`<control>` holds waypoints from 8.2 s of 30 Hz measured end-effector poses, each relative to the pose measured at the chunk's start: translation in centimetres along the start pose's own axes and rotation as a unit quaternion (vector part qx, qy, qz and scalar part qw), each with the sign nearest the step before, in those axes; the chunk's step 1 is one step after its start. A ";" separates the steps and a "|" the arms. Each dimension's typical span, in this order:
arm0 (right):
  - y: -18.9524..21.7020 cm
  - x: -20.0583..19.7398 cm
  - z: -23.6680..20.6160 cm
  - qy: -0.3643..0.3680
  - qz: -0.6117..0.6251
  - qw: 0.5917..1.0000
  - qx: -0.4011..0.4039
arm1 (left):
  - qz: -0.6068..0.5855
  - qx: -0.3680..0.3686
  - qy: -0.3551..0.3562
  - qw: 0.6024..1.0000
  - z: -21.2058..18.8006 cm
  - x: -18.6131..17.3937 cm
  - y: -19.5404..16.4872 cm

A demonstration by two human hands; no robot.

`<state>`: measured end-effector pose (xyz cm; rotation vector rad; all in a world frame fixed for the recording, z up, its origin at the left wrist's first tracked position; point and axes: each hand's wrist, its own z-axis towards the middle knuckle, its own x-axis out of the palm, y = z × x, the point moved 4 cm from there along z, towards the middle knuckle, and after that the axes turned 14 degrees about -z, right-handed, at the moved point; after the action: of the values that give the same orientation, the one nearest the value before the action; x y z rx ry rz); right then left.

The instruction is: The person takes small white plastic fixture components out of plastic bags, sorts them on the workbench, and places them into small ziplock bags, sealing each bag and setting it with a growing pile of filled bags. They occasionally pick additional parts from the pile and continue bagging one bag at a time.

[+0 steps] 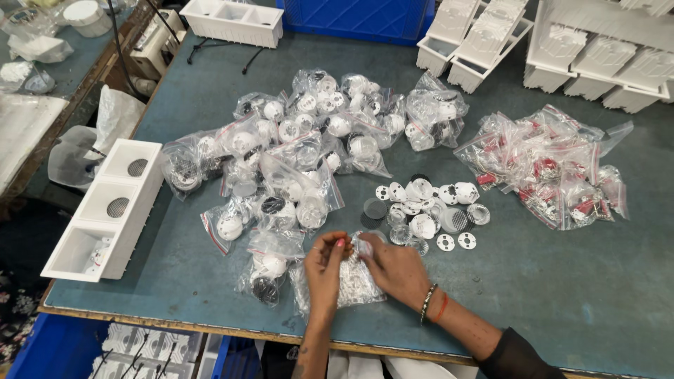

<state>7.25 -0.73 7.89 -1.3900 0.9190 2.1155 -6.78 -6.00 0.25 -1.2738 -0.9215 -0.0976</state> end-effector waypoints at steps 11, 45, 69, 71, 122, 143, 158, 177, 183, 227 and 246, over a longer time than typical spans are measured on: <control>-3.8 6.5 13.2 0.128 0.424 0.894 0.074 | 0.044 -0.008 0.004 0.999 0.1 -0.6 1.7; -1.5 1.2 1.7 -0.001 0.334 0.941 0.051 | 0.109 0.007 -0.100 0.989 0.8 -0.6 0.1; -1.3 -0.5 1.4 -0.037 0.284 0.958 0.033 | 0.142 0.015 -0.040 0.989 -0.8 -0.4 0.2; -1.3 -0.1 1.3 -0.016 0.292 0.956 0.029 | 0.156 0.024 -0.027 0.987 -0.9 0.1 -0.5; -2.8 1.4 1.3 0.020 0.414 0.908 0.060 | 0.164 0.028 0.086 0.982 -1.5 2.7 -1.7; -2.6 3.2 1.2 0.124 0.566 0.814 -0.030 | -0.223 -0.205 0.083 0.949 -1.2 1.3 1.1; -1.9 0.8 1.3 0.038 0.326 0.932 -0.154 | -0.019 -0.061 0.103 0.993 -0.8 1.0 1.3; -1.2 -1.8 2.0 -0.032 0.232 0.970 0.072 | 0.407 0.332 0.132 0.840 -2.6 7.4 -4.7; -3.9 0.0 1.9 -0.039 0.294 0.954 0.038 | 0.418 0.313 0.251 0.815 -3.5 9.2 -4.6; -16.2 -2.1 3.0 -0.143 0.299 0.929 0.164 | 0.481 0.188 0.163 0.841 8.7 13.9 -1.3; -15.3 -6.1 1.9 -0.235 0.511 0.824 0.068 | 0.399 0.376 0.292 0.783 3.9 21.9 -5.0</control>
<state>18.88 11.02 9.64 -0.1669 1.7778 2.8134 2.69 4.67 17.98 -0.6947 0.1938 0.4863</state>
